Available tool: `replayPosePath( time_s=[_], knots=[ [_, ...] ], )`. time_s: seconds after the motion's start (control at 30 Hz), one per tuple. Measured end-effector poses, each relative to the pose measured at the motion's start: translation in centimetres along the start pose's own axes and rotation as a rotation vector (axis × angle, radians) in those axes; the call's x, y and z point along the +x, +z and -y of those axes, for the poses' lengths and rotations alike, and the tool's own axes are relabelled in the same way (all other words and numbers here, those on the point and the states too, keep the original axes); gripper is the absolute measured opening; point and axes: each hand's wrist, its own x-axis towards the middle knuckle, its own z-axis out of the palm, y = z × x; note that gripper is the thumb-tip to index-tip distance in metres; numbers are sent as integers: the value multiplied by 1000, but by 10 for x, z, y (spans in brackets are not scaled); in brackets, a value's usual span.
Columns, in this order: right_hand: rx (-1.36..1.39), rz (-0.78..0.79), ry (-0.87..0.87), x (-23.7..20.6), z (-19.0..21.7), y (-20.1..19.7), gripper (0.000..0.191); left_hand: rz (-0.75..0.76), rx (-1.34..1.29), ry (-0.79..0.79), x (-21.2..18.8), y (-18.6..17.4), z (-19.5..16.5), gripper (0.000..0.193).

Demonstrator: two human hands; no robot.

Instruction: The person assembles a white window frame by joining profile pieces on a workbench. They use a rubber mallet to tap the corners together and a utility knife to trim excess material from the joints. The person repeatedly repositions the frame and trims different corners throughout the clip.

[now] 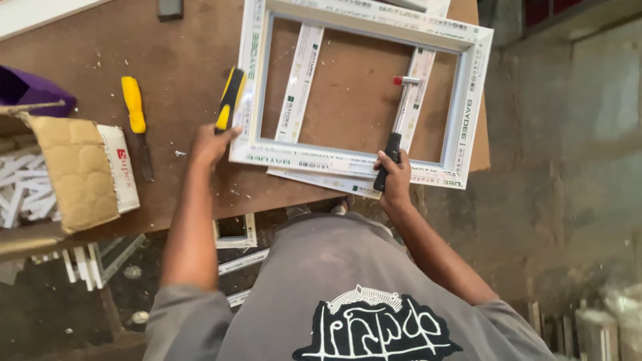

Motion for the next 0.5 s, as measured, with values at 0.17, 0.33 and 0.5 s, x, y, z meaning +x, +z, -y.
replayPosePath(
  time_s=[0.17, 0.33, 0.5],
  knots=[
    [-3, 12, -66, 33, 30, -34, 25, -97, -190, -198, -92, 46, 44, 40],
    [-17, 37, -184, 122, 70, -70, 24, -135, -291, 278, -177, 147, 44, 49],
    [83, 57, -405, 181, 106, -86, 22, -129, 197, -63, -220, 203, 10, 48]
  ],
)
